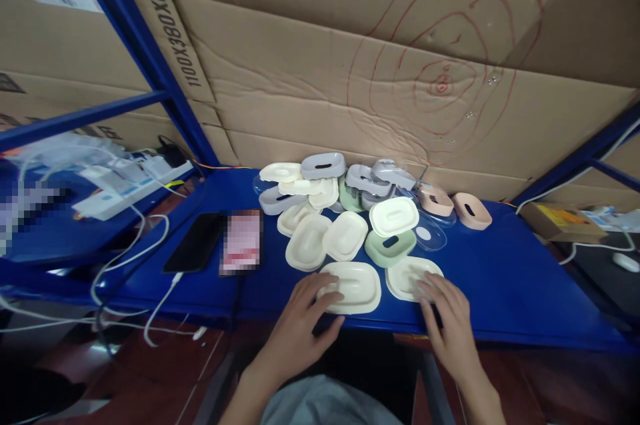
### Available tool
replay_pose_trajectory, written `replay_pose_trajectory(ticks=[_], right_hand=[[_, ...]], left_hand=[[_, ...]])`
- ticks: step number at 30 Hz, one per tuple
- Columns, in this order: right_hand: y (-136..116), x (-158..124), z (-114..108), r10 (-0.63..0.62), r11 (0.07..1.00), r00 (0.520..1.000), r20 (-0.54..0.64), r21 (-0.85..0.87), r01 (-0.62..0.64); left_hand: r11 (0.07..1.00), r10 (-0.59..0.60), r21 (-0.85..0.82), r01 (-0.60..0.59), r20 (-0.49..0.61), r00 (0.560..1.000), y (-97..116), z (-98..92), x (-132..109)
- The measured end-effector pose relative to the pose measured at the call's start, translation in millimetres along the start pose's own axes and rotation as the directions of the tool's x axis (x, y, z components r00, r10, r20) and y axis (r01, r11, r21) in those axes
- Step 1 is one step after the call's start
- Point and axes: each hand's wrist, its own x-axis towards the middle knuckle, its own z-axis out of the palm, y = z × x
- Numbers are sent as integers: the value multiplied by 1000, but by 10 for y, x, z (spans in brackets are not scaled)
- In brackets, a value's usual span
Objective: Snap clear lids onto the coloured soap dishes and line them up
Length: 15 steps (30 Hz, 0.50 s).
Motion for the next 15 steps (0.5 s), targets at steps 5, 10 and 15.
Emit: replay_pose_trajectory(ticks=[5, 10, 15], right_hand=[[-412, 97, 149, -131, 991, 978, 161, 42, 126], [-288, 386, 219, -58, 998, 995, 84, -18, 60], [-97, 790, 264, -126, 992, 988, 86, 5, 126]], left_hand=[[997, -29, 67, 32, -44, 999, -19, -92, 27], [997, -2, 83, -2, 40, 999, 9, -72, 41], [997, -21, 78, 18, 30, 999, 46, 69, 41]])
